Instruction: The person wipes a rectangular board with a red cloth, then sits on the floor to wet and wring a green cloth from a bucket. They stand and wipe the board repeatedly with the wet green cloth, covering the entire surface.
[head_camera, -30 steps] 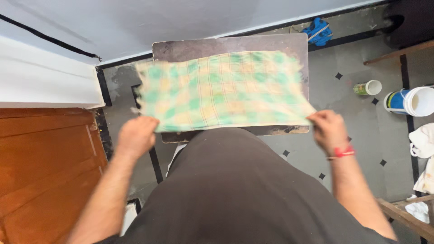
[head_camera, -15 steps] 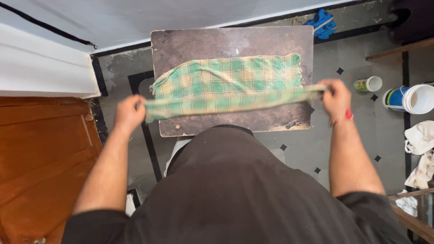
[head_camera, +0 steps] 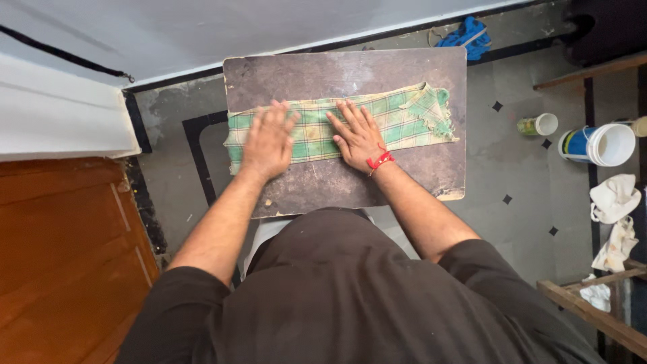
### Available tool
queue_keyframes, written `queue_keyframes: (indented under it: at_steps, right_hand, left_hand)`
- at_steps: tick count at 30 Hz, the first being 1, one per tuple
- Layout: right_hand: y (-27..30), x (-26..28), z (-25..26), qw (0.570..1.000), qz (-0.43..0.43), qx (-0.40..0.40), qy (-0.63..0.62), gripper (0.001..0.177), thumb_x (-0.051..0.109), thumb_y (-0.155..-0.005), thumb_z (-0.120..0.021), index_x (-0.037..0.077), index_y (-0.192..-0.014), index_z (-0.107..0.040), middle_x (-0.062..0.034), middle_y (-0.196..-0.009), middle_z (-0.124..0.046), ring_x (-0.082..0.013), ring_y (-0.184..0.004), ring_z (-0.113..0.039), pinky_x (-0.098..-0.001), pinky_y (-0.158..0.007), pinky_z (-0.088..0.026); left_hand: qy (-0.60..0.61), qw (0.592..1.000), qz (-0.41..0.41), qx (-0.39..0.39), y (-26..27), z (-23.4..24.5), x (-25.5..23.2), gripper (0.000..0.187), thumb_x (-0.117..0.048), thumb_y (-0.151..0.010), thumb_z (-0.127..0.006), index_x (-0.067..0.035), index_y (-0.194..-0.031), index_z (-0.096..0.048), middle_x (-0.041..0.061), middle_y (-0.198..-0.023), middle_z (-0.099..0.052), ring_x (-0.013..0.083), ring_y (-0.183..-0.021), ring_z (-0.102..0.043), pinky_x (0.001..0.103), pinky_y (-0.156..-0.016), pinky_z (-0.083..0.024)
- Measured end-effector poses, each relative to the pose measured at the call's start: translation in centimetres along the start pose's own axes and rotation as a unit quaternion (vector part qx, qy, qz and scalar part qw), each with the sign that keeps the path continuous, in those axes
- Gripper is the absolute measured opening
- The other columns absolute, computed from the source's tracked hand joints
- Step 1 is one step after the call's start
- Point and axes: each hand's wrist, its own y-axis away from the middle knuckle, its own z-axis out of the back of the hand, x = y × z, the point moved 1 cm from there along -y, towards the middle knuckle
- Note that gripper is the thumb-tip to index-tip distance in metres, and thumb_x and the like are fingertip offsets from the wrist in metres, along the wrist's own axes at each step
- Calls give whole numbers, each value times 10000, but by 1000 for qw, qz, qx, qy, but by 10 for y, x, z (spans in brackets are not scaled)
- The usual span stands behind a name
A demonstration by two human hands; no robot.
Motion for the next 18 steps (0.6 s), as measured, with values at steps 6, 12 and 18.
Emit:
queue_keyframes:
  at_steps: [6,12,18]
  right_hand:
    - [63,-111,45,953,-250,50,162,551,346,-1092,-397,127,-1598,-398,-88,-1726,-271,-284,-1600,-208,-530,-1270,-92]
    - [122,-147,71,955,-250,-129,99,761,278,-959,-698,65,-1614,-373,-224,-1629,-364,-382,-1512,-318,-460,-1243,-277]
    - [133,-200,42,870,-450,-200,-11,648,326,-842,-910,75,-1332,-568,-173,-1270,-530,-314,-1103,-586,-398,-991,-521]
  left_hand:
    - [-42,995,-53,78,14,0,15,572,-485,-1079,-279,-292,-1616,-317,28,-1713,-206,225,-1579,-161,431,-1292,-85]
    - [10,955,265,-133,40,1,68,845,-495,-879,-728,-50,-1522,-408,223,-1569,-375,387,-1475,-298,579,-1153,-176]
    - [609,684,400,32,90,-37,134,916,-499,-807,-774,-31,-1528,-457,241,-1469,-580,384,-1302,-592,529,-1108,-480]
